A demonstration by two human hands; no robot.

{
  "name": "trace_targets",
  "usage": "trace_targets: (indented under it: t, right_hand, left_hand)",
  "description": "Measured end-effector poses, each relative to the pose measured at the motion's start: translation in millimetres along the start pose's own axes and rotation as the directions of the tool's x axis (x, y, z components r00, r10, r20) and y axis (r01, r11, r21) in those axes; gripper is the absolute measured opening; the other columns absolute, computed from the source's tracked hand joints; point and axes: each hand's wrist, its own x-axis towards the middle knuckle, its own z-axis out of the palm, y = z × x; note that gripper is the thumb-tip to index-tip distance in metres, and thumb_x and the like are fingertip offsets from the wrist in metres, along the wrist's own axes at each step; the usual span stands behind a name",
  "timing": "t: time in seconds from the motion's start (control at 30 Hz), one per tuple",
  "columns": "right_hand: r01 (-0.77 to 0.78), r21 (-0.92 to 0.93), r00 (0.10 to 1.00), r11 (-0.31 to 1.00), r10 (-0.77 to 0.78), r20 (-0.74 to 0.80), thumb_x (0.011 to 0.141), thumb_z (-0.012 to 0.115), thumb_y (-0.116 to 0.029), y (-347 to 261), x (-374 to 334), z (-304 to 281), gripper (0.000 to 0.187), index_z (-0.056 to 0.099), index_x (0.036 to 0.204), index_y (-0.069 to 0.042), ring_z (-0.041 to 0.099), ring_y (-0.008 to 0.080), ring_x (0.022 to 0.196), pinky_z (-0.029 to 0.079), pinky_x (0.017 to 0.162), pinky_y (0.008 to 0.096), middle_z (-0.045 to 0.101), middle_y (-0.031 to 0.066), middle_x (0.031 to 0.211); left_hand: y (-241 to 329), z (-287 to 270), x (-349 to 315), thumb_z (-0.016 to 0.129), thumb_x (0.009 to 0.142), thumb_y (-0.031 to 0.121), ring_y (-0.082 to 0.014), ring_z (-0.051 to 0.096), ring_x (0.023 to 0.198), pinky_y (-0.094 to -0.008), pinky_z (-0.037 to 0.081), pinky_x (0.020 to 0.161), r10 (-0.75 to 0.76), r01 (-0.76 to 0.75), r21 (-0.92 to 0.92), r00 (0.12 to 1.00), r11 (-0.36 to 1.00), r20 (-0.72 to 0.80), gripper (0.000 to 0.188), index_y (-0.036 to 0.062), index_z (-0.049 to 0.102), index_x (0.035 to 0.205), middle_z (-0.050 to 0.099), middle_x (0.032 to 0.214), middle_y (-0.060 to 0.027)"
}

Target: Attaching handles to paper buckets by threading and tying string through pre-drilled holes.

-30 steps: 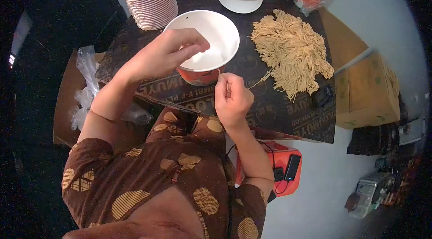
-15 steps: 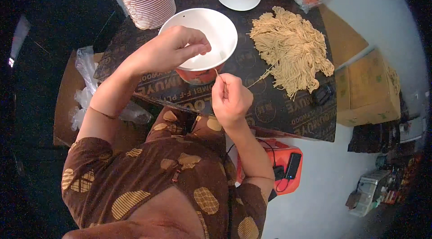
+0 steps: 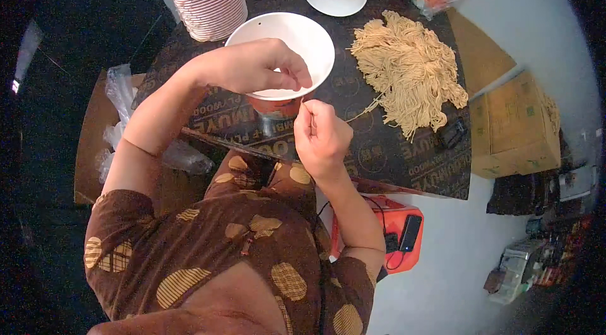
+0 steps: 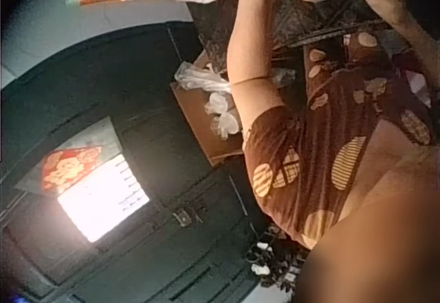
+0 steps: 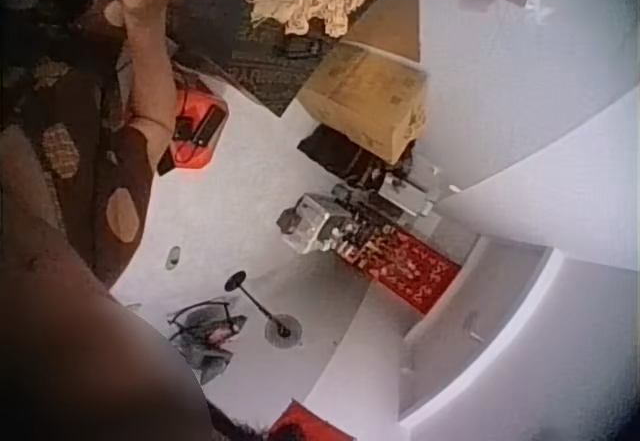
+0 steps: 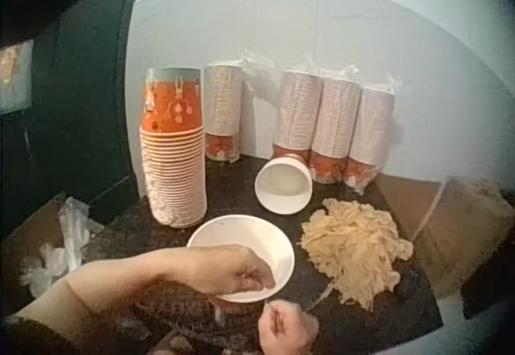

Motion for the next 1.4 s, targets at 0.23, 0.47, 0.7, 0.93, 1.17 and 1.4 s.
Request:
trace_targets:
  t: [0.23,0.47,0.7,0.93,1.17,1.4]
  right_hand:
    - [0.008,-0.014,0.999,1.000,-0.007,0.048,0.078,0.067,0.006,0,5,-3,0.018,0.056,0.089,-0.003,0.056,0.0152,0.047,0.045,0.046,0.0270,0.054,0.0052,0.059]
    - [0.054,-0.087,0.997,0.995,-0.049,0.064,0.078,0.068,0.005,0,9,-4,0.019,0.055,0.089,-0.004,0.058,0.0193,0.047,0.045,0.046,0.0300,0.056,0.0073,0.059]
    - [-0.005,-0.060,0.999,0.998,0.008,0.051,0.082,0.067,0.002,0,9,-6,0.014,0.056,0.091,-0.002,0.057,0.0163,0.046,0.044,0.045,0.0280,0.055,0.0068,0.058]
    - [-0.056,-0.051,0.995,0.997,0.060,0.078,0.085,0.064,0.001,-4,3,-14,0.009,0.058,0.092,0.000,0.051,0.0081,0.046,0.040,0.045,0.0242,0.054,0.0035,0.059]
    - [-0.078,-0.012,0.996,0.997,0.079,0.050,0.086,0.063,0.003,-4,4,-11,0.009,0.058,0.093,0.001,0.052,0.0090,0.048,0.041,0.046,0.0244,0.056,0.0060,0.063]
    - [-0.093,-0.008,0.995,0.996,0.094,0.029,0.085,0.063,0.004,-6,4,-8,0.009,0.059,0.092,0.000,0.052,0.0089,0.048,0.041,0.046,0.0242,0.055,0.0061,0.062]
  left_hand:
    - [1,2,6,0.065,0.081,0.012,-0.0166,0.061,0.073,-0.0318,0.049,0.070,-0.041,0.043,-0.056,0.999,0.998,0.037,0.016,-0.0024,0.067,0.088,0.068,0.076,-0.0090]
    - [1,5,8,0.064,0.079,0.011,-0.0156,0.059,0.068,-0.0318,0.048,0.066,-0.047,0.051,-0.069,0.997,0.996,0.066,0.014,-0.0022,0.066,0.083,0.065,0.072,-0.0078]
    - [-6,9,11,0.063,0.078,0.011,-0.0151,0.057,0.065,-0.0313,0.046,0.062,0.028,-0.026,-0.054,0.999,0.998,0.035,0.013,-0.0016,0.063,0.078,0.062,0.068,-0.0071]
    - [-11,7,10,0.063,0.080,0.009,-0.0114,0.054,0.072,-0.0290,0.045,0.068,-0.083,0.084,-0.080,0.996,0.993,0.013,0.009,0.0008,0.061,0.078,0.061,0.073,-0.0027]
    - [-10,6,11,0.058,0.085,0.010,-0.0115,0.057,0.074,-0.0279,0.047,0.070,-0.104,0.102,-0.122,0.994,0.987,-0.013,0.012,-0.0009,0.062,0.082,0.063,0.075,-0.0040]
    - [0,-1,2,0.058,0.090,0.015,-0.0111,0.058,0.072,-0.0273,0.047,0.070,-0.070,0.081,-0.125,0.994,0.989,0.090,0.019,-0.0022,0.064,0.092,0.065,0.079,-0.0057]
